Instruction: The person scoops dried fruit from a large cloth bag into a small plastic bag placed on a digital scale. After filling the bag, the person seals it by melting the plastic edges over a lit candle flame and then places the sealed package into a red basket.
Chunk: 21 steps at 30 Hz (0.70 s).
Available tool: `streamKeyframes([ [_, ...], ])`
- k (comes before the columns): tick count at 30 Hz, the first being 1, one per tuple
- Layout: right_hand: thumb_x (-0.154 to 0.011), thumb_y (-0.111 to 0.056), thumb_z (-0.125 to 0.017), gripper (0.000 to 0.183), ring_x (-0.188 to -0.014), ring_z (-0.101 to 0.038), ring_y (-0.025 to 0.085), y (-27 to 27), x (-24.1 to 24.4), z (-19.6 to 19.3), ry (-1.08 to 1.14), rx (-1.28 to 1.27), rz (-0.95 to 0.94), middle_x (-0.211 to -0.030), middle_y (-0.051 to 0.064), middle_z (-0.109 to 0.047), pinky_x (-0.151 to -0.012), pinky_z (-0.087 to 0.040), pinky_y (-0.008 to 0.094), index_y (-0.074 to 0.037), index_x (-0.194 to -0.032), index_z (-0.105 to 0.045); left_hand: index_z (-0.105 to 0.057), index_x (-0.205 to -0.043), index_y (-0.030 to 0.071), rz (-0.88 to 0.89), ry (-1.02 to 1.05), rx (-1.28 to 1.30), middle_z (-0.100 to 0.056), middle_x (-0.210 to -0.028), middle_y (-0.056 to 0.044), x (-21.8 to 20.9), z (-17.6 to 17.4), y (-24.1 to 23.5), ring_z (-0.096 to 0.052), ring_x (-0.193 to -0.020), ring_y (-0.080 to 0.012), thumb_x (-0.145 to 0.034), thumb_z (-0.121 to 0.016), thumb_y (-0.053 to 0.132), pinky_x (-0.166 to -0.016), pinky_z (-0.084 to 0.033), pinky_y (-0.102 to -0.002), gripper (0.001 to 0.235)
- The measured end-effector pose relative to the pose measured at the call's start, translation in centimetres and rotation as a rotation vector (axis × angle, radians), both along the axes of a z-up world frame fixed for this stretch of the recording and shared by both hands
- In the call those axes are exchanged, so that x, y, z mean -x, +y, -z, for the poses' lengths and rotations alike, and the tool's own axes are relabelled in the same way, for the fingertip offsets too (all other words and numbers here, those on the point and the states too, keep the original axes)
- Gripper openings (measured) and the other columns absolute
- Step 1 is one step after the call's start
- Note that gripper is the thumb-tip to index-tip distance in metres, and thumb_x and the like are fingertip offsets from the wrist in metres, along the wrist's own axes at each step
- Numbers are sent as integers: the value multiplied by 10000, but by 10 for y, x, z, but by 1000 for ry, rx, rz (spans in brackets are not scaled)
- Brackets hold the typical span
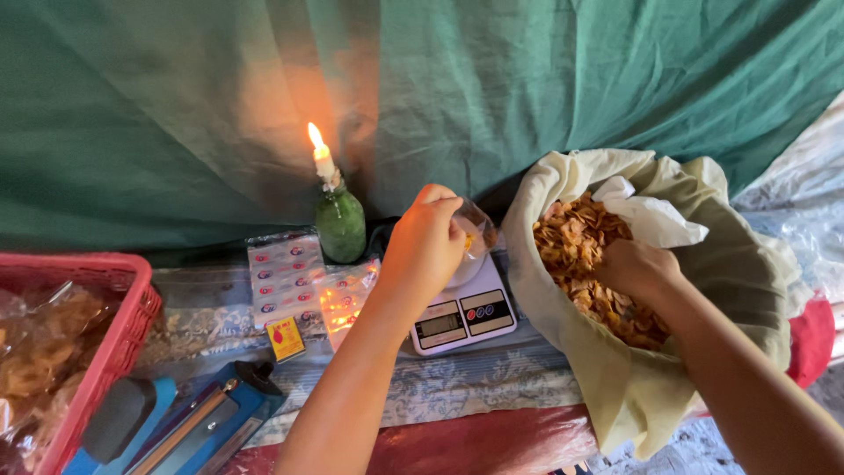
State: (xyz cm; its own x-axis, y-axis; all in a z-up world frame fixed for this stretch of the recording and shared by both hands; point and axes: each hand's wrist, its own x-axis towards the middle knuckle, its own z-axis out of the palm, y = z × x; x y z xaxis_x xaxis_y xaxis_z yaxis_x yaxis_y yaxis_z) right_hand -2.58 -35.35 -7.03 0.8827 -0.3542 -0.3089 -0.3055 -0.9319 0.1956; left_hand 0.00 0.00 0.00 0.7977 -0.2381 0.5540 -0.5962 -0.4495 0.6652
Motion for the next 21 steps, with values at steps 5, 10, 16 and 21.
streamKeyframes([
  [5,-870,-479,-690,348,-1028,-751,227,-26,-2,0,10,-43,3,-1116,3,-794,-882,-604,421,-256,-1103,-820,-725,-1078,-26,8,34,-10,-674,-1177,-103,2,-2,0,-698,-950,-335,-826,-606,-27,-814,-557,-395,278],
  [10,-861,-393,-704,296,-906,-757,261,0,20,-64,-331,-244,-260,-1029,49,-793,-829,-587,389,-230,-1082,-814,-723,-1072,-30,5,74,0,-677,-1161,-103,-2,1,-2,-702,-935,-333,-825,-602,-29,-807,-554,-395,276],
  [16,-912,-267,-695,195,-761,-695,303,122,33,-130,-677,-476,-604,-936,94,-719,-667,-535,404,-132,-1022,-782,-722,-1057,-41,44,-1,23,-684,-1131,-137,-8,10,0,-703,-952,-350,-791,-629,-40,-817,-564,-392,282],
  [21,-915,-212,-664,173,-820,-700,318,183,10,-132,-818,-385,-835,-953,73,-704,-681,-550,424,-123,-1028,-761,-719,-1037,-41,32,-12,14,-678,-1136,-168,-7,5,1,-692,-930,-376,-791,-643,-60,-802,-554,-409,259],
])
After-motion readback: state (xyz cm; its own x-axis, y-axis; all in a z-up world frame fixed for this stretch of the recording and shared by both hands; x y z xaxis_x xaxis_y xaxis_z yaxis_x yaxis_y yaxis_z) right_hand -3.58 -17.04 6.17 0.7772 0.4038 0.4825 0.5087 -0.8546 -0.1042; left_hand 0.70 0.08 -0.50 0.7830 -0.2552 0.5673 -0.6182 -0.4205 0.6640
